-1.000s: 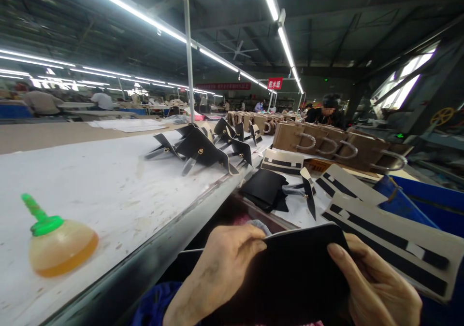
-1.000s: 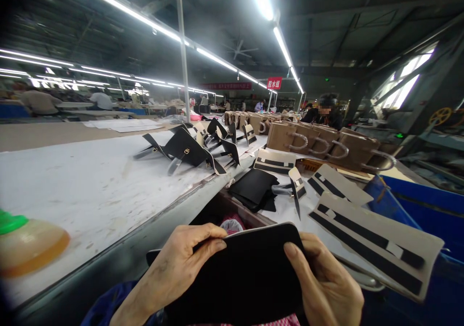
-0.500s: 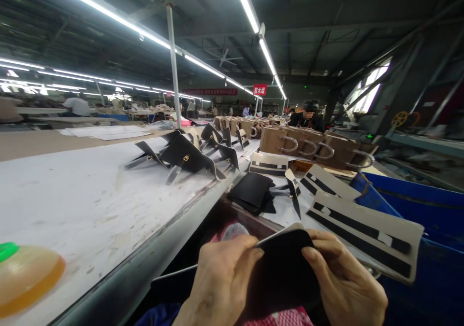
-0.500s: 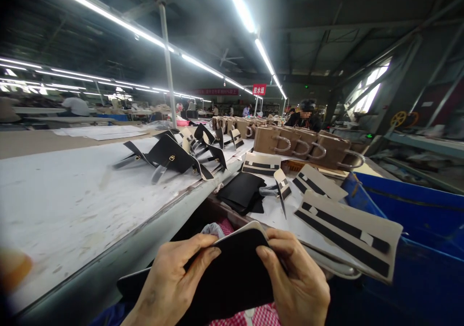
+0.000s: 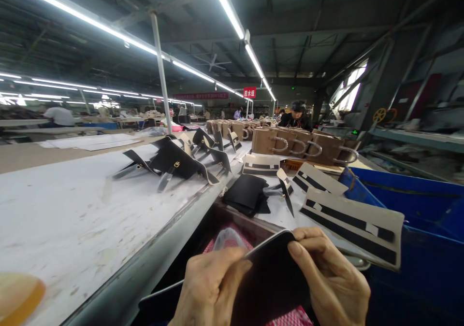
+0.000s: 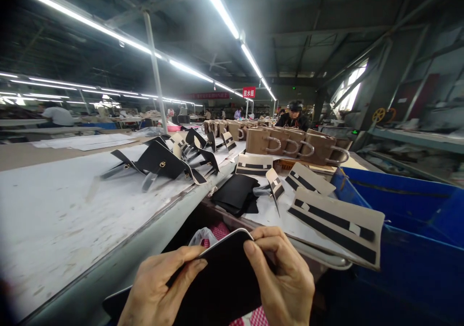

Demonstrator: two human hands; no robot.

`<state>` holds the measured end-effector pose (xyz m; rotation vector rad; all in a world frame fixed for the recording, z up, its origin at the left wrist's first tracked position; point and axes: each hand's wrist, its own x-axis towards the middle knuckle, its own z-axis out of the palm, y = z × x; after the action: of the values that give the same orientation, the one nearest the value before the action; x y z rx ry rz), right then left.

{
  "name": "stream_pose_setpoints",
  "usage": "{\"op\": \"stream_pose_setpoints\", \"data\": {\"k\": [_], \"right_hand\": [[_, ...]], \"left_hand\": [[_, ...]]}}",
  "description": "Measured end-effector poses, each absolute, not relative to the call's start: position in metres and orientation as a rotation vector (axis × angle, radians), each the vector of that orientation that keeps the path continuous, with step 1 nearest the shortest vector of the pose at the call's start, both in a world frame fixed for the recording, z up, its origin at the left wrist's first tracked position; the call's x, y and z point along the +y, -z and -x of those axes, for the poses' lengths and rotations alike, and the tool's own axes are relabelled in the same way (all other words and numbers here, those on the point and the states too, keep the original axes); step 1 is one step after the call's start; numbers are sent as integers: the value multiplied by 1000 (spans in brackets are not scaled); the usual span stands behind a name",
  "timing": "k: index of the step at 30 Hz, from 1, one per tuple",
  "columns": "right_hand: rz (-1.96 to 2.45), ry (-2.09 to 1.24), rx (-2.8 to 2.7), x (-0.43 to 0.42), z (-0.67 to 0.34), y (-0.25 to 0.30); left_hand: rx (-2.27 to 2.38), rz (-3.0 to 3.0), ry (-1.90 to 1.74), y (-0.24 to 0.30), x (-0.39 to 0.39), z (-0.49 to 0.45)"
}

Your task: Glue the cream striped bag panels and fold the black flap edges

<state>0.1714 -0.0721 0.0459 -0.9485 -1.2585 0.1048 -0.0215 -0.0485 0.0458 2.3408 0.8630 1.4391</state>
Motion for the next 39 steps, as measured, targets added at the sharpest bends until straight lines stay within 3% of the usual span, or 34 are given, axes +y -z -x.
{"op": "stream_pose_setpoints", "data": {"k": [19, 25, 29, 34, 36, 39], "right_hand": [[900, 101, -1639, -82, -177, -62], [795, -275, -1564, -79, -206, -54], [850, -479, -1670, -38, -175, -41], [782, -1019, -1745, -15, -138, -27], [820, -1015, -1715, -19, -142, -25], [946, -699, -1748, -28, -157, -30]], "left_hand": [[684, -2129, -1543, -84, -31, -7], [491, -1452, -1676, -79, 12, 23], [191, -1361, -1590, -75, 27, 4], [19, -1298, -1428, -75, 20, -6], [60, -1288, -1376, -75, 11, 11], [199, -1279, -1229, -75, -3, 49]]}}
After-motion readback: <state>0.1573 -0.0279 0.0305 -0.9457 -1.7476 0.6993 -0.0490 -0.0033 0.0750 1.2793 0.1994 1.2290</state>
